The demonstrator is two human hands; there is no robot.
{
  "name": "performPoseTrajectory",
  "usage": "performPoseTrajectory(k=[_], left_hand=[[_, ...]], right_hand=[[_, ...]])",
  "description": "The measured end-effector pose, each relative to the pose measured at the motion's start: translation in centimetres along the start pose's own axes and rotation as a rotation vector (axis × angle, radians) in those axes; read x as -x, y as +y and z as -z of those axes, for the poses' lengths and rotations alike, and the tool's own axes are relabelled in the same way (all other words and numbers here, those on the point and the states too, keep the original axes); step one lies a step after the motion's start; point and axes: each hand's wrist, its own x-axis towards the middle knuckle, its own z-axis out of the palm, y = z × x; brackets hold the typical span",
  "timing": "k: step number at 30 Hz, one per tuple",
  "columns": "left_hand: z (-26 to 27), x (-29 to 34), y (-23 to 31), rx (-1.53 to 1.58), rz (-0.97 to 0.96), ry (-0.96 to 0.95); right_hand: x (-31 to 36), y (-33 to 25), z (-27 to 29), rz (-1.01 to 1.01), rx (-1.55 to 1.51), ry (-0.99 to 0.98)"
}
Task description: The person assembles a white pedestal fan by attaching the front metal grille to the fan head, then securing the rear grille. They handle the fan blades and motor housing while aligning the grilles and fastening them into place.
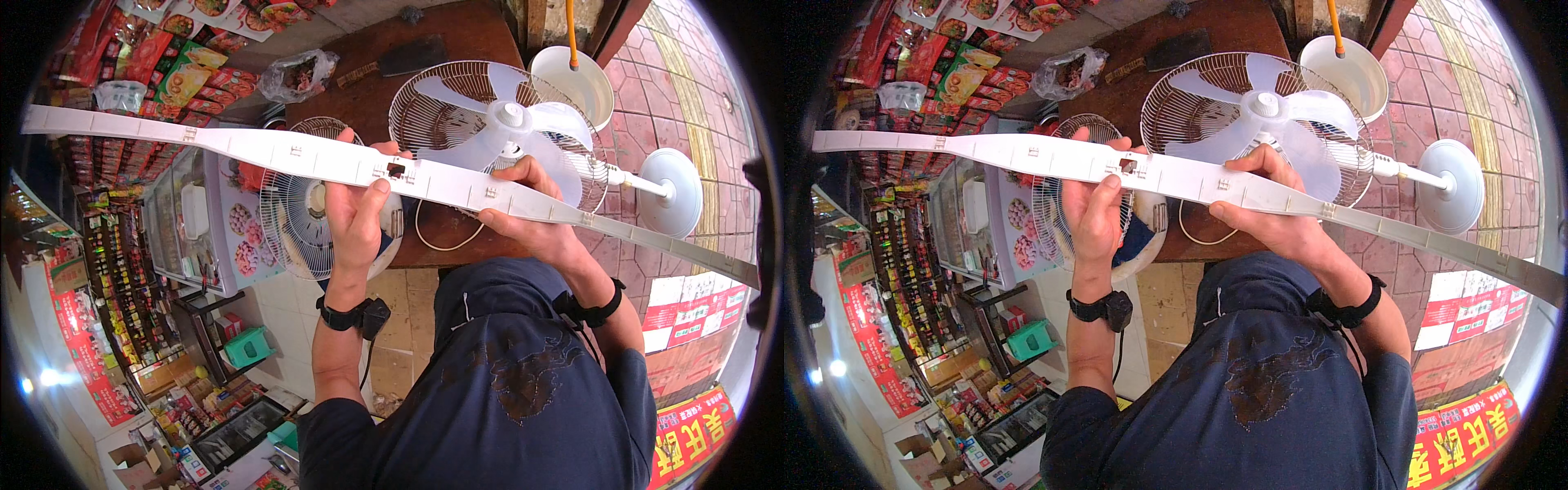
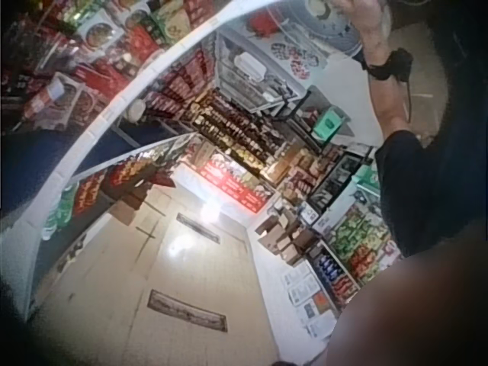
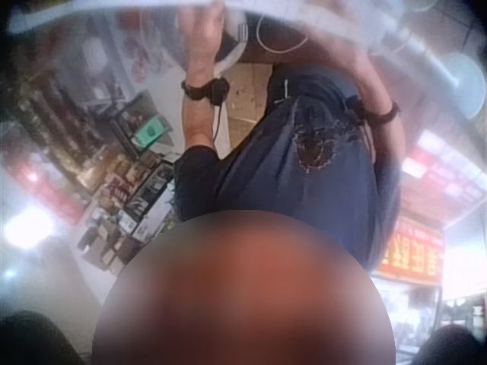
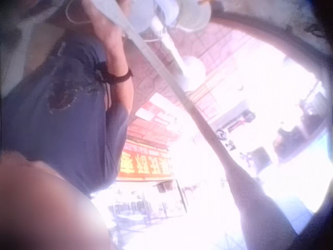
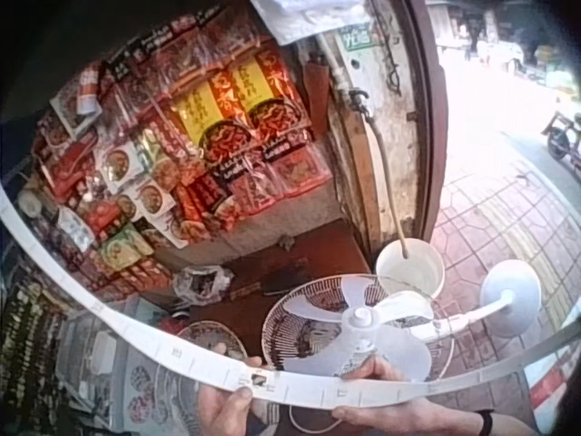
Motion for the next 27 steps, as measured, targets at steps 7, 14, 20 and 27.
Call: performPoseTrajectory(k=[7,14,20,27], left_hand=[[-0.20,-0.08,-0.07,0.035,-0.010,-0.012],[-0.20,-0.01,-0.12,0.030,-0.006,-0.008],[0.08,0.00,0.00,-0.050,-0.014,0.000],[-0.31,0.22,0.24,-0.043,0.027,0.058]], right_hand=[[-0.01,-0.07,0.07,-0.017,-0.033,-0.008],[-0.06,0.09,0.33,0.014,0.011,-0.013],[0.06,0.10,0.26,-0.012,-0.070,-0.019],[0.09,0.17,0.12,0.009,-0.072,-0.019]])
